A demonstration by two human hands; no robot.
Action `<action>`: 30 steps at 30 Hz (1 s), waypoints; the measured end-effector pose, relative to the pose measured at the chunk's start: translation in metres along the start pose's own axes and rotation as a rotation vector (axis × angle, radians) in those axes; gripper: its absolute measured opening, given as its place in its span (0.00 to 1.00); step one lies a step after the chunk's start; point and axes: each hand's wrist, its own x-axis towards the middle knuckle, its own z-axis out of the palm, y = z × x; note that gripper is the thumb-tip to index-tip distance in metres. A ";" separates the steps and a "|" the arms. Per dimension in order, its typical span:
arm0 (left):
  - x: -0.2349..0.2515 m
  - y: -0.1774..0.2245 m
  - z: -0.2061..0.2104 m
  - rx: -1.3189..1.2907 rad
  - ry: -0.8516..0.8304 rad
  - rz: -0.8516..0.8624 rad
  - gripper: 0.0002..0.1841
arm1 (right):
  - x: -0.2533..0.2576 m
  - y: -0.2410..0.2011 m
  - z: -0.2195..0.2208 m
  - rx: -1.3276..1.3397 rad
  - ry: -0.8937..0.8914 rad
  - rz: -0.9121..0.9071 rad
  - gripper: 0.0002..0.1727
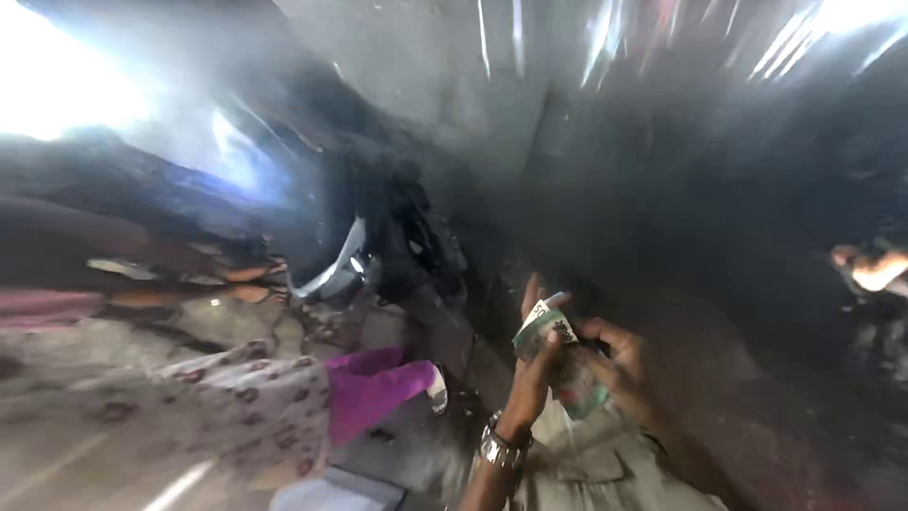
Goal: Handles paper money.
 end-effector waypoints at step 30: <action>0.579 0.170 0.030 -0.281 0.553 -0.107 0.12 | 0.665 -0.005 -0.034 -0.031 -0.361 -0.032 0.20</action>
